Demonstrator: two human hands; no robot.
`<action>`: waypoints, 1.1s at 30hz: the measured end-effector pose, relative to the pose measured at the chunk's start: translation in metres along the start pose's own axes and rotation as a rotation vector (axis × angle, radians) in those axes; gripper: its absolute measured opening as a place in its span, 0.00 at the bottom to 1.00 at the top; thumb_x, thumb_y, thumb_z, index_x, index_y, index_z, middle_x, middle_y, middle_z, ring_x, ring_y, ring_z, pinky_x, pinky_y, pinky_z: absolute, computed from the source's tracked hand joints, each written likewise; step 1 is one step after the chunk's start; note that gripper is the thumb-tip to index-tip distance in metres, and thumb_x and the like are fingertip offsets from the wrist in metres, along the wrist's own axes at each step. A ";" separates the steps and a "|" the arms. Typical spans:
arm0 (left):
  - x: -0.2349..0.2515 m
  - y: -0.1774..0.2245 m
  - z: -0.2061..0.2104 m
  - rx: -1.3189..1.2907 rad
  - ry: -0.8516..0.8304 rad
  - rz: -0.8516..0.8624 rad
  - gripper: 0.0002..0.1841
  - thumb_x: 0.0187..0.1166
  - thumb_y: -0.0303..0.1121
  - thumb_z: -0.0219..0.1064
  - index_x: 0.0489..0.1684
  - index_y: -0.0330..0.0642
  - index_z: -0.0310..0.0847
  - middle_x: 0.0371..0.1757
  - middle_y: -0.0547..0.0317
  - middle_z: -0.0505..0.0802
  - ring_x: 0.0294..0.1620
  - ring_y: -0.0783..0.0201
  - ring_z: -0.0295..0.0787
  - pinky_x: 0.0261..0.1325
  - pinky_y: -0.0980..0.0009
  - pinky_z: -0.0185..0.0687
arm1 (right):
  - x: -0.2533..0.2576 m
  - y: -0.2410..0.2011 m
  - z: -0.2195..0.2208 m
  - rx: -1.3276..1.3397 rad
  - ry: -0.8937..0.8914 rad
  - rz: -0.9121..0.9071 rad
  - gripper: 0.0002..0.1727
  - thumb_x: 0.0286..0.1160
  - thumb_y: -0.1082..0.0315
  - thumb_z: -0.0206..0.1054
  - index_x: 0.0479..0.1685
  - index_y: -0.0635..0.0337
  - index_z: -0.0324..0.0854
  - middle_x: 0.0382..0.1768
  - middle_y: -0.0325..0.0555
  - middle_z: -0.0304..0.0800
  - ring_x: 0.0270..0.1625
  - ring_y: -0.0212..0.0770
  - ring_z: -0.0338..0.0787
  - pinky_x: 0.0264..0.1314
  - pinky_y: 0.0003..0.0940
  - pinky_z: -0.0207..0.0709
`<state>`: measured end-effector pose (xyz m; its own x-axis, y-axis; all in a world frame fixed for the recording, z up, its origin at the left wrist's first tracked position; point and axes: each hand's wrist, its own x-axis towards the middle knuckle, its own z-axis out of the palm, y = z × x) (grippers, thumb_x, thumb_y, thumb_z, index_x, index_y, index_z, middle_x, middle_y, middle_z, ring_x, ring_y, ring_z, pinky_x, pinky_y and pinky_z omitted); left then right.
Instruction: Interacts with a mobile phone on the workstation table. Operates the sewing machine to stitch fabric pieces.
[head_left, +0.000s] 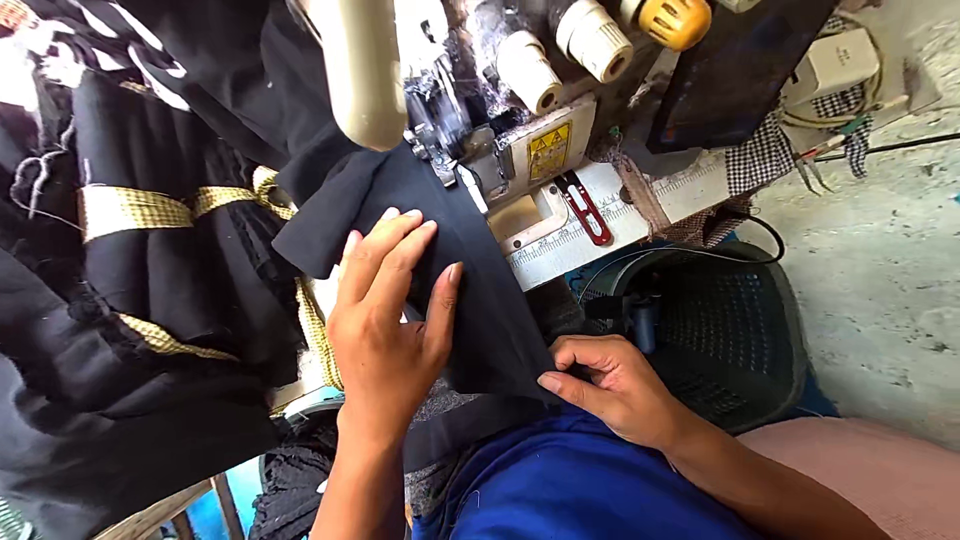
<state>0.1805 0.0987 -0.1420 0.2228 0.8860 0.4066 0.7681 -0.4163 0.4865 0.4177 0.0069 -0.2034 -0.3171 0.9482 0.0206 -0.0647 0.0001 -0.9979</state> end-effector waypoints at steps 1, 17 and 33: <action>0.005 -0.004 -0.001 -0.007 -0.018 0.002 0.17 0.82 0.37 0.68 0.63 0.38 0.88 0.72 0.50 0.89 0.82 0.55 0.78 0.89 0.50 0.64 | 0.006 -0.001 0.000 -0.008 0.006 -0.007 0.12 0.81 0.67 0.69 0.31 0.65 0.85 0.34 0.42 0.89 0.39 0.25 0.86 0.42 0.19 0.80; 0.097 -0.073 -0.007 -0.022 -0.028 0.045 0.18 0.79 0.43 0.71 0.55 0.39 0.90 0.65 0.48 0.92 0.70 0.65 0.86 0.75 0.67 0.75 | 0.104 -0.026 0.011 -0.214 0.150 -0.114 0.09 0.79 0.68 0.68 0.31 0.61 0.88 0.30 0.36 0.89 0.35 0.23 0.87 0.40 0.19 0.83; -0.068 -0.036 0.001 -0.743 0.086 -0.528 0.41 0.80 0.37 0.69 0.86 0.24 0.48 0.70 0.58 0.87 0.64 0.74 0.89 0.66 0.74 0.88 | 0.033 0.012 -0.009 -0.688 0.167 -0.116 0.18 0.88 0.57 0.62 0.65 0.57 0.86 0.43 0.43 0.97 0.42 0.36 0.96 0.44 0.38 0.90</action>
<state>0.1381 0.0536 -0.1882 -0.1157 0.9928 0.0319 0.1670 -0.0122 0.9859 0.4153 0.0415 -0.2149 -0.1917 0.9659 0.1740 0.5392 0.2518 -0.8037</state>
